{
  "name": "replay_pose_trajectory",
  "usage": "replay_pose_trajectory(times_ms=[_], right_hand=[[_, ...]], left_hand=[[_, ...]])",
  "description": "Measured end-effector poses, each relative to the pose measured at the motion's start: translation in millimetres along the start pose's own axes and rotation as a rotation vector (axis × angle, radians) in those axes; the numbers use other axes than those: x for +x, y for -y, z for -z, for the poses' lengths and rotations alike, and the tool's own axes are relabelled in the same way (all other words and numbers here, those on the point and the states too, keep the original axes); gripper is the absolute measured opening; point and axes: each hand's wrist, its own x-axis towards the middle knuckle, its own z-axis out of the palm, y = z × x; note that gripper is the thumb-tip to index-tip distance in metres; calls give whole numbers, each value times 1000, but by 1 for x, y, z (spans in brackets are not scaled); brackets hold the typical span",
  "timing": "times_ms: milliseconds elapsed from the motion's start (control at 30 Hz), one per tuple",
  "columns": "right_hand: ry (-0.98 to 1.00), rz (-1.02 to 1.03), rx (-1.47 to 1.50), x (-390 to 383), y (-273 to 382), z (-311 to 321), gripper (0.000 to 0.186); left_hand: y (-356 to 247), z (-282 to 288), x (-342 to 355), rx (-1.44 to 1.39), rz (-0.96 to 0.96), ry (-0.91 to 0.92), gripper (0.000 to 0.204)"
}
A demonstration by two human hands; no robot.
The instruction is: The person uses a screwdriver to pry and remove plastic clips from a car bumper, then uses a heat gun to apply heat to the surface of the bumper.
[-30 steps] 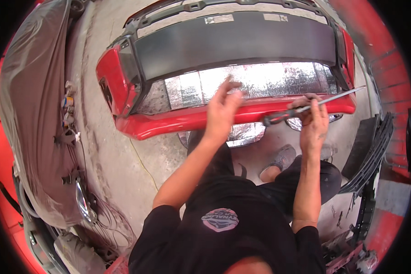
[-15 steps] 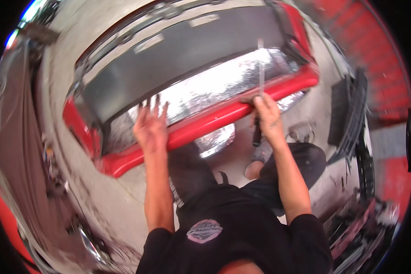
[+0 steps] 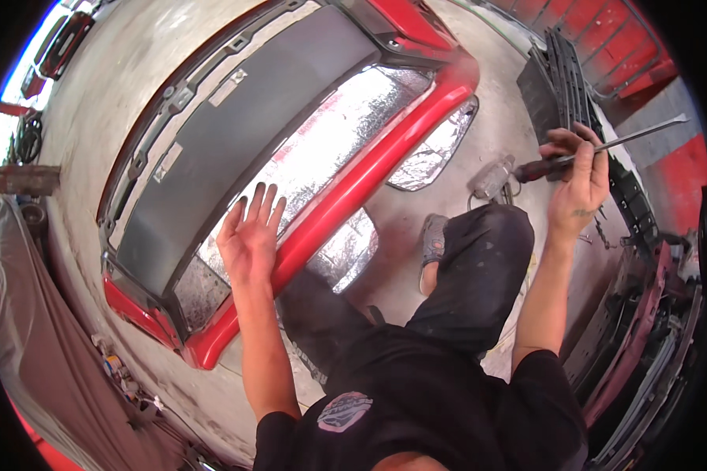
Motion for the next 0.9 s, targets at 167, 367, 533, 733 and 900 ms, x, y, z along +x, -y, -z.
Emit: replay_pose_trajectory(times_ms=[167, 367, 533, 733, 900], right_hand=[[137, -389, -691, -26, -166, 115, 18], [707, -827, -570, -285, -380, 132, 16], [763, -782, -651, -339, -390, 130, 23], [91, -272, -1151, -213, -442, 198, 40], [601, -710, -1241, -138, -477, 221, 57]], left_hand=[[34, -16, 47, 45, 147, 89, 26], [51, -25, 60, 193, 137, 33, 39], [38, -13, 68, 332, 130, 56, 52], [60, -28, 75, 420, 86, 93, 26], [60, -21, 71, 463, 33, 43, 32]])
